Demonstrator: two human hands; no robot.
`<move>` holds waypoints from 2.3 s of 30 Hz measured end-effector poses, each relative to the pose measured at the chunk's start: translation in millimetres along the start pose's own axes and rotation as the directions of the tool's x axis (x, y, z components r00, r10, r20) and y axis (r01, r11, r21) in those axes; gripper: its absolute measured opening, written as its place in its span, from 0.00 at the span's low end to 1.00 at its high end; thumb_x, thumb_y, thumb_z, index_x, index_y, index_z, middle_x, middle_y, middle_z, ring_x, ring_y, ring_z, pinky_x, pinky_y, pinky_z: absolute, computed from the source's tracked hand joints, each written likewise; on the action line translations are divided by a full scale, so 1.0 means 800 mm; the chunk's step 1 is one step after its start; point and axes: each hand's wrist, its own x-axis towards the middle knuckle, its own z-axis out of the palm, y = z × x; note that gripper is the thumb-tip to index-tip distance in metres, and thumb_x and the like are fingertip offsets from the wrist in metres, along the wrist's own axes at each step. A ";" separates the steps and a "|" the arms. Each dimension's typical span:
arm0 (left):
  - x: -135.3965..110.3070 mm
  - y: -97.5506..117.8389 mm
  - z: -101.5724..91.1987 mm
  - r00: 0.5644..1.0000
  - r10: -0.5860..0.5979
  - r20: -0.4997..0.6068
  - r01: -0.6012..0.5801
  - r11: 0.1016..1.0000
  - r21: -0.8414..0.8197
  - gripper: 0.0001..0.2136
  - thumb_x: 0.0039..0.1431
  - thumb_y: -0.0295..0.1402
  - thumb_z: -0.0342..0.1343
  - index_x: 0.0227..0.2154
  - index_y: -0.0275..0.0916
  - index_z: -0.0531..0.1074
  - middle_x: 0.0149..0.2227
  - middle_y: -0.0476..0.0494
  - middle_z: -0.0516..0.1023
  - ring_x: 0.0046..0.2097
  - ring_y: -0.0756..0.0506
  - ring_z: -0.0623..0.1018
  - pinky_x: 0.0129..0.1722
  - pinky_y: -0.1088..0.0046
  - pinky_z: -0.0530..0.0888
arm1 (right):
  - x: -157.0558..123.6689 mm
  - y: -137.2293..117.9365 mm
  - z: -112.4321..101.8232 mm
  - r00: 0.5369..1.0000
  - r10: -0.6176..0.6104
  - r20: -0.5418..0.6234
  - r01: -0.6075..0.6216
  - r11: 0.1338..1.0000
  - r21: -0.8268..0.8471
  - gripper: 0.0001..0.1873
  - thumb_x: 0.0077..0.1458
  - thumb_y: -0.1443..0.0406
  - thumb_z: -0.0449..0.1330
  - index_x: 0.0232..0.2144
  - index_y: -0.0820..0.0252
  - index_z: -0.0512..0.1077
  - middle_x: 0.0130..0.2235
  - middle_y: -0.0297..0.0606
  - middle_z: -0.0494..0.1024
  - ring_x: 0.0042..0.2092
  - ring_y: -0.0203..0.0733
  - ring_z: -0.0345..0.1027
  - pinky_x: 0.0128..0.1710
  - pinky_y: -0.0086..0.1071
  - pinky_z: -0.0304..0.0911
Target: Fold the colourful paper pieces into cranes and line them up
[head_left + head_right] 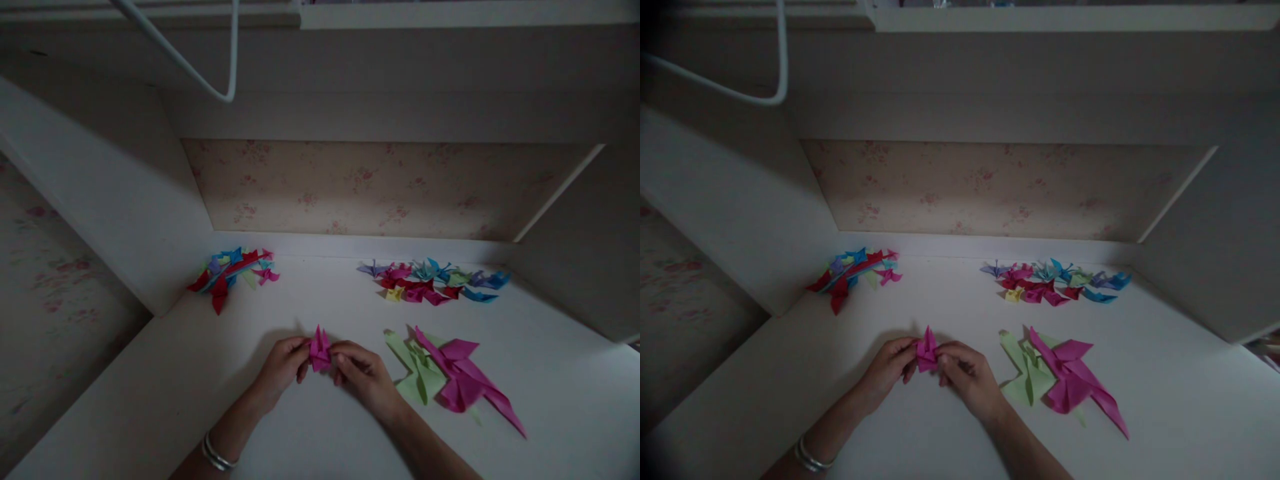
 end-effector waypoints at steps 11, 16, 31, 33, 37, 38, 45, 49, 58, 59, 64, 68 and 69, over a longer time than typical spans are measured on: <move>-0.001 0.002 0.002 1.000 0.005 0.017 -0.005 0.999 0.036 0.14 0.56 0.39 0.52 0.23 0.34 0.69 0.16 0.55 0.59 0.18 0.55 0.58 0.17 0.80 0.54 | 0.009 -0.002 -0.001 0.999 -0.042 0.015 0.044 0.983 -0.177 0.09 0.55 0.59 0.61 0.34 0.56 0.78 0.39 0.40 0.71 0.38 0.38 0.68 0.38 0.31 0.63; 0.002 -0.001 0.007 0.998 -0.018 -0.053 0.018 1.000 -0.003 0.17 0.56 0.45 0.52 0.22 0.35 0.67 0.16 0.55 0.59 0.17 0.55 0.59 0.15 0.80 0.55 | 0.008 -0.003 -0.001 0.998 0.034 0.058 -0.030 0.998 -0.063 0.11 0.54 0.59 0.62 0.37 0.56 0.78 0.37 0.39 0.75 0.37 0.38 0.67 0.38 0.31 0.62; 0.004 -0.004 0.013 0.992 -0.043 -0.115 0.040 0.999 -0.031 0.14 0.53 0.35 0.51 0.43 0.38 0.66 0.33 0.49 0.72 0.17 0.56 0.68 0.12 0.82 0.60 | 0.009 -0.011 -0.002 0.988 0.142 -0.056 -0.145 0.988 -0.052 0.16 0.53 0.55 0.61 0.37 0.60 0.78 0.33 0.39 0.78 0.33 0.38 0.65 0.36 0.32 0.59; 0.003 -0.003 0.014 0.992 -0.039 -0.117 0.033 0.998 -0.056 0.21 0.52 0.33 0.52 0.51 0.42 0.61 0.37 0.48 0.72 0.18 0.56 0.70 0.12 0.82 0.62 | 0.009 -0.008 -0.002 0.985 0.156 -0.073 -0.157 0.987 -0.015 0.17 0.53 0.54 0.61 0.36 0.61 0.78 0.32 0.38 0.77 0.32 0.37 0.64 0.34 0.31 0.58; 0.000 0.001 0.015 0.998 -0.018 -0.054 0.015 0.999 -0.045 0.24 0.54 0.36 0.52 0.55 0.42 0.60 0.41 0.45 0.72 0.21 0.55 0.71 0.14 0.81 0.64 | 0.009 -0.001 -0.003 0.972 0.185 -0.146 -0.179 0.983 0.050 0.18 0.52 0.54 0.61 0.34 0.63 0.77 0.25 0.34 0.72 0.27 0.34 0.58 0.28 0.28 0.53; 0.000 0.002 0.015 0.999 -0.017 -0.041 0.015 0.999 -0.029 0.23 0.55 0.38 0.52 0.54 0.40 0.62 0.40 0.43 0.73 0.21 0.55 0.71 0.15 0.81 0.64 | 0.009 0.000 -0.002 0.969 0.181 -0.168 -0.173 0.983 0.058 0.18 0.52 0.54 0.61 0.35 0.63 0.77 0.25 0.34 0.71 0.27 0.33 0.57 0.27 0.28 0.53; 0.001 -0.001 0.013 1.000 -0.030 0.002 0.030 0.999 0.023 0.18 0.56 0.44 0.51 0.38 0.33 0.73 0.33 0.43 0.74 0.21 0.54 0.69 0.17 0.79 0.63 | 0.010 -0.001 -0.001 0.959 0.146 -0.243 -0.137 0.989 0.052 0.19 0.53 0.53 0.60 0.36 0.63 0.77 0.23 0.32 0.69 0.26 0.33 0.56 0.27 0.28 0.51; 0.001 -0.004 0.012 1.000 -0.026 0.015 0.026 0.998 0.050 0.16 0.56 0.44 0.51 0.30 0.33 0.73 0.27 0.48 0.72 0.20 0.54 0.67 0.17 0.80 0.61 | 0.010 0.000 -0.001 0.957 0.151 -0.246 -0.143 0.988 0.051 0.20 0.53 0.52 0.60 0.36 0.64 0.77 0.22 0.33 0.70 0.25 0.33 0.57 0.26 0.28 0.52; -0.003 -0.002 0.014 0.999 0.008 0.050 -0.016 0.987 0.162 0.15 0.54 0.43 0.54 0.33 0.34 0.76 0.18 0.53 0.65 0.20 0.53 0.65 0.18 0.80 0.61 | 0.011 0.002 -0.002 0.962 0.160 -0.223 -0.147 0.986 0.073 0.18 0.53 0.53 0.60 0.35 0.64 0.75 0.24 0.35 0.72 0.26 0.33 0.60 0.27 0.28 0.56; -0.004 -0.001 0.015 0.999 0.015 0.047 -0.023 0.984 0.174 0.15 0.54 0.43 0.54 0.32 0.34 0.76 0.18 0.53 0.66 0.20 0.53 0.64 0.18 0.80 0.61 | 0.011 0.003 -0.002 0.963 0.156 -0.220 -0.142 0.987 0.076 0.18 0.53 0.53 0.60 0.35 0.64 0.75 0.25 0.35 0.73 0.26 0.34 0.61 0.28 0.29 0.57; -0.007 0.010 0.015 0.997 0.034 0.069 -0.047 0.981 0.186 0.13 0.54 0.40 0.56 0.34 0.35 0.77 0.20 0.52 0.68 0.21 0.53 0.65 0.19 0.80 0.62 | 0.010 0.007 -0.002 0.966 0.143 -0.214 -0.128 0.988 0.082 0.17 0.54 0.54 0.59 0.34 0.63 0.75 0.25 0.35 0.72 0.26 0.34 0.62 0.27 0.28 0.57; -0.008 0.012 0.014 0.996 0.018 0.086 -0.034 0.982 0.184 0.12 0.53 0.40 0.57 0.33 0.35 0.77 0.19 0.52 0.66 0.21 0.53 0.65 0.20 0.80 0.62 | 0.010 0.007 0.000 0.968 0.151 -0.199 -0.131 0.985 0.114 0.17 0.54 0.54 0.59 0.35 0.62 0.74 0.23 0.34 0.71 0.25 0.33 0.61 0.25 0.28 0.56; -0.008 0.011 0.014 0.997 0.013 0.073 -0.026 0.983 0.181 0.14 0.53 0.41 0.56 0.33 0.34 0.77 0.19 0.52 0.66 0.21 0.53 0.65 0.19 0.80 0.62 | 0.010 0.006 0.001 0.969 0.157 -0.189 -0.136 0.984 0.115 0.18 0.54 0.53 0.59 0.37 0.62 0.74 0.23 0.33 0.71 0.24 0.33 0.61 0.25 0.28 0.56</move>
